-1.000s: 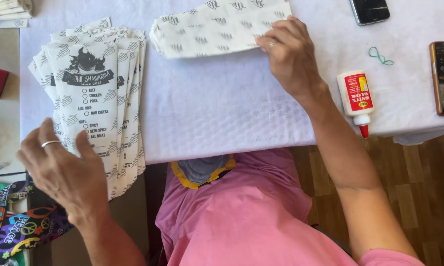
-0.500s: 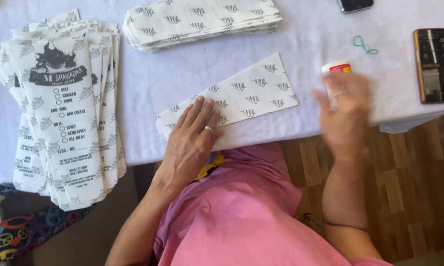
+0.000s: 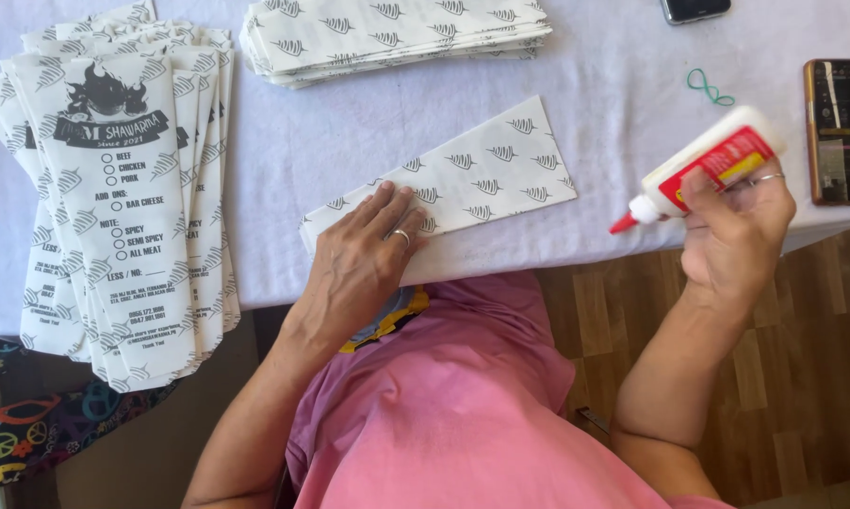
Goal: Assembling paper sleeves by folding printed paper sheets and applying glue to the edges.
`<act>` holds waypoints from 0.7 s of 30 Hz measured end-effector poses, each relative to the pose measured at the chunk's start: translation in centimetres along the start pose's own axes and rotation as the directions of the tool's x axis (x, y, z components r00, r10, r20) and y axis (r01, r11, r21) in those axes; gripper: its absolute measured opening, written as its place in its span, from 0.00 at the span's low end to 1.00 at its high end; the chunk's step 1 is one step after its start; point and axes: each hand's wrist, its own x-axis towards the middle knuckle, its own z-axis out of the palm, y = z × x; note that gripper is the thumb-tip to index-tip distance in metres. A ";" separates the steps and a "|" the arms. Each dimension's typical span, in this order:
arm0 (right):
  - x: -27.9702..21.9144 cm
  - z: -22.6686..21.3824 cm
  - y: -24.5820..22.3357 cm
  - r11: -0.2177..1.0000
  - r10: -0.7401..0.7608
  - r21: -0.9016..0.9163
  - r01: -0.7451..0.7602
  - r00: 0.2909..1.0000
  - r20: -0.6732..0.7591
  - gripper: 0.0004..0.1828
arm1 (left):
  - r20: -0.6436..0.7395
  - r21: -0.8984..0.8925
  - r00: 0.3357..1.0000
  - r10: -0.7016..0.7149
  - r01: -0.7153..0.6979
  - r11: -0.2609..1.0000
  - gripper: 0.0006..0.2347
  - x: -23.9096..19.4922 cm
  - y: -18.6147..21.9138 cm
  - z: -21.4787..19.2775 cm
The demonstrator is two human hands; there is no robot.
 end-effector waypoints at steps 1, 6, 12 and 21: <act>-0.6 0.2 0.2 1.000 0.004 -0.001 -0.004 1.000 -0.002 0.25 | 0.004 -0.002 1.000 -0.001 0.001 1.000 0.10 -0.1 -0.2 0.1; -3.0 3.0 1.0 0.960 -0.255 0.139 0.244 0.965 0.069 0.23 | 0.031 -0.090 0.995 -0.097 0.100 0.991 0.05 0.8 -1.0 -0.3; -4.2 6.4 2.5 0.970 -0.240 0.003 0.243 0.959 0.147 0.27 | 0.132 -0.020 0.964 -0.231 0.235 0.972 0.09 1.7 -1.8 -0.6; -1.7 1.4 2.7 0.935 -0.349 -0.065 0.349 0.937 0.014 0.27 | 0.185 -0.064 0.940 -0.286 0.302 0.951 0.09 2.1 -2.1 -1.0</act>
